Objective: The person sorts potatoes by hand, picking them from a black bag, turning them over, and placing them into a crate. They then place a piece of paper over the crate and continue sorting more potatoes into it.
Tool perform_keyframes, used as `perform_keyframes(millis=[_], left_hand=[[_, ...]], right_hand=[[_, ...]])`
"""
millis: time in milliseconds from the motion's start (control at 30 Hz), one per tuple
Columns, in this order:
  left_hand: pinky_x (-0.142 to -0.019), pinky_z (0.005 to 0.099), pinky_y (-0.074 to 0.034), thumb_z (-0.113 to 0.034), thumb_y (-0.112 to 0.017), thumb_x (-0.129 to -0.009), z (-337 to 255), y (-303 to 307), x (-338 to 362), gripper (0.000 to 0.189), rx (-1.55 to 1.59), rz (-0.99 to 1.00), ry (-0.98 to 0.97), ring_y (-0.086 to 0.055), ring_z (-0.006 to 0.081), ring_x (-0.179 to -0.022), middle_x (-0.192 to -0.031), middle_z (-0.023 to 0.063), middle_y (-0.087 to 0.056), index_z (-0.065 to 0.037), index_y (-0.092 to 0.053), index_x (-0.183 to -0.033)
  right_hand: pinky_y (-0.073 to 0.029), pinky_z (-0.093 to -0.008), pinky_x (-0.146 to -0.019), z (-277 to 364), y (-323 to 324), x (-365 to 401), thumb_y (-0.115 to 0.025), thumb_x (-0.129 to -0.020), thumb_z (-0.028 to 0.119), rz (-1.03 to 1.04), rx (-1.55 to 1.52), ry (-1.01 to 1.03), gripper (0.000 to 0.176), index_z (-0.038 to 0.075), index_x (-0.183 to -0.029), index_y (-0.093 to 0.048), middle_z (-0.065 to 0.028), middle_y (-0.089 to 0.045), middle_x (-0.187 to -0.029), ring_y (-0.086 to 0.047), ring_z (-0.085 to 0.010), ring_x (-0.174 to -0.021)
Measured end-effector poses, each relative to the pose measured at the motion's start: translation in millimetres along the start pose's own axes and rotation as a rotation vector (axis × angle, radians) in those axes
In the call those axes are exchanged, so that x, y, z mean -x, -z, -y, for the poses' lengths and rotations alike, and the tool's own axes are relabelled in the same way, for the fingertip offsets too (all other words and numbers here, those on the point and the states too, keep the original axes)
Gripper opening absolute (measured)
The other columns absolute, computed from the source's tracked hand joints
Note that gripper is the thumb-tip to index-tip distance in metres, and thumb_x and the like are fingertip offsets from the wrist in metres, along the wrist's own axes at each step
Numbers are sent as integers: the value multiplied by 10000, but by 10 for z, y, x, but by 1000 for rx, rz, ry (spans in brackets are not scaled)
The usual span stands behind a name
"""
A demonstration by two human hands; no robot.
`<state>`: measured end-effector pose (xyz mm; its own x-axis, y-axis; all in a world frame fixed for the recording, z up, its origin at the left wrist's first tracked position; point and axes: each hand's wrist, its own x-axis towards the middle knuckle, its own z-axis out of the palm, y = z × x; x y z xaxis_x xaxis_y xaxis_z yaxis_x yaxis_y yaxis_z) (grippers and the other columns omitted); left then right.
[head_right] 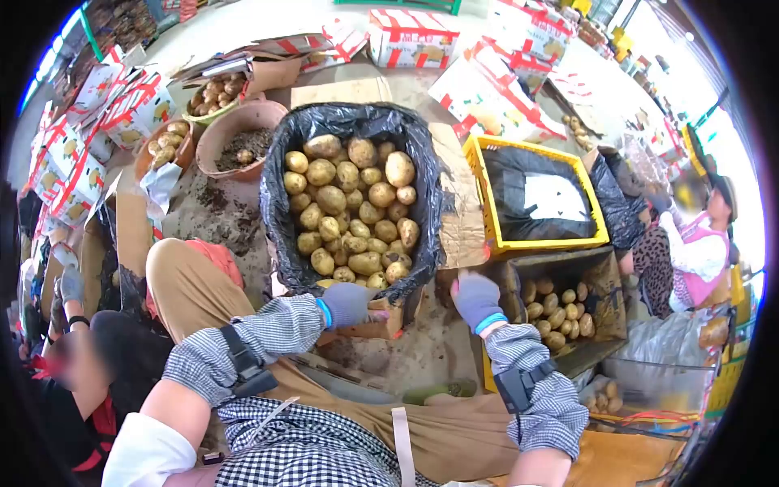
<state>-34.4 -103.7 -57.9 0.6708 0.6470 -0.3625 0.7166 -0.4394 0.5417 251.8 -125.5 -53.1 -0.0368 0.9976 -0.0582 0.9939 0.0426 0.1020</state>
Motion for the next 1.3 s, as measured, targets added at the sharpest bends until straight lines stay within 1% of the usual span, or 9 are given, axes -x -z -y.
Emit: perform_keyframes(millis=[167,267,400,533,733,900,1000,1100,1300], left_hand=[[-779,448,-498,-571,-542,-853,-71,43,28,554,-66,-29,65,-641,357,-916,-986,176,-670,-89,-624,-1114],[-769,455,-503,-698,-571,-749,99,-101,-116,706,-83,-17,-38,-649,373,-881,-939,202,-673,-105,-626,-1129],[-761,441,-515,-692,-606,-725,-76,-221,89,690,-182,-4,-40,-657,361,-877,-935,199,-677,-73,-678,-1023],[-742,430,-521,-364,-647,-727,11,-286,271,364,-289,-77,43,-668,342,-825,-883,186,-685,-49,-711,-898],[-773,427,-517,-317,-646,-746,-102,-211,913,321,-339,109,13,-660,345,-879,-940,180,-684,-74,-715,-944],[-765,429,-515,-427,-593,-813,464,-61,571,440,263,335,-304,-645,360,-894,-1037,199,-659,-95,-633,-1098],[-833,426,-499,-404,-632,-821,700,721,55,544,-113,-222,25,-636,367,-939,-1015,208,-647,-46,-546,-1222],[-875,435,-492,-293,-660,-771,890,1154,-498,770,-191,-442,354,-575,391,-1080,-1312,269,-448,-11,-310,-1396],[-808,412,-526,-217,-672,-780,1306,1109,-1201,675,-266,-304,603,-621,302,-1051,-1306,162,-468,-80,-310,-1333]], right_hand=[[-387,-436,-974,748,503,7,-717,-722,442,-278,-147,688,553,97,-1140,-606,-136,-618,-1107,-537,-315,-1116],[-423,-390,-908,948,368,-91,-743,-681,480,71,-101,650,532,93,-1030,-639,-114,-631,-1011,-572,-312,-1019],[-438,-375,-874,1086,401,207,-742,-666,428,40,-10,622,407,109,-903,-656,-90,-646,-956,-594,-263,-980],[-450,-385,-866,1374,321,378,-776,-633,454,12,-29,621,474,81,-901,-656,-102,-637,-942,-590,-284,-943],[-505,-390,-741,1719,441,796,-704,-672,454,112,-173,692,414,49,-753,-675,-141,-652,-836,-626,-310,-833],[-505,-390,-744,1536,670,833,-652,-771,455,333,-424,561,456,25,-925,-665,-163,-645,-908,-632,-314,-844],[-502,-375,-747,1375,765,744,-632,-829,440,283,-768,298,462,38,-1056,-630,-162,-634,-942,-631,-316,-857],[-500,-344,-756,1237,624,591,-637,-869,317,58,-849,131,404,33,-1151,-583,-148,-616,-1020,-631,-276,-907],[-499,-293,-746,1150,600,465,-636,-864,119,-15,-1165,-129,295,17,-1138,-593,-117,-617,-970,-639,-215,-883]])
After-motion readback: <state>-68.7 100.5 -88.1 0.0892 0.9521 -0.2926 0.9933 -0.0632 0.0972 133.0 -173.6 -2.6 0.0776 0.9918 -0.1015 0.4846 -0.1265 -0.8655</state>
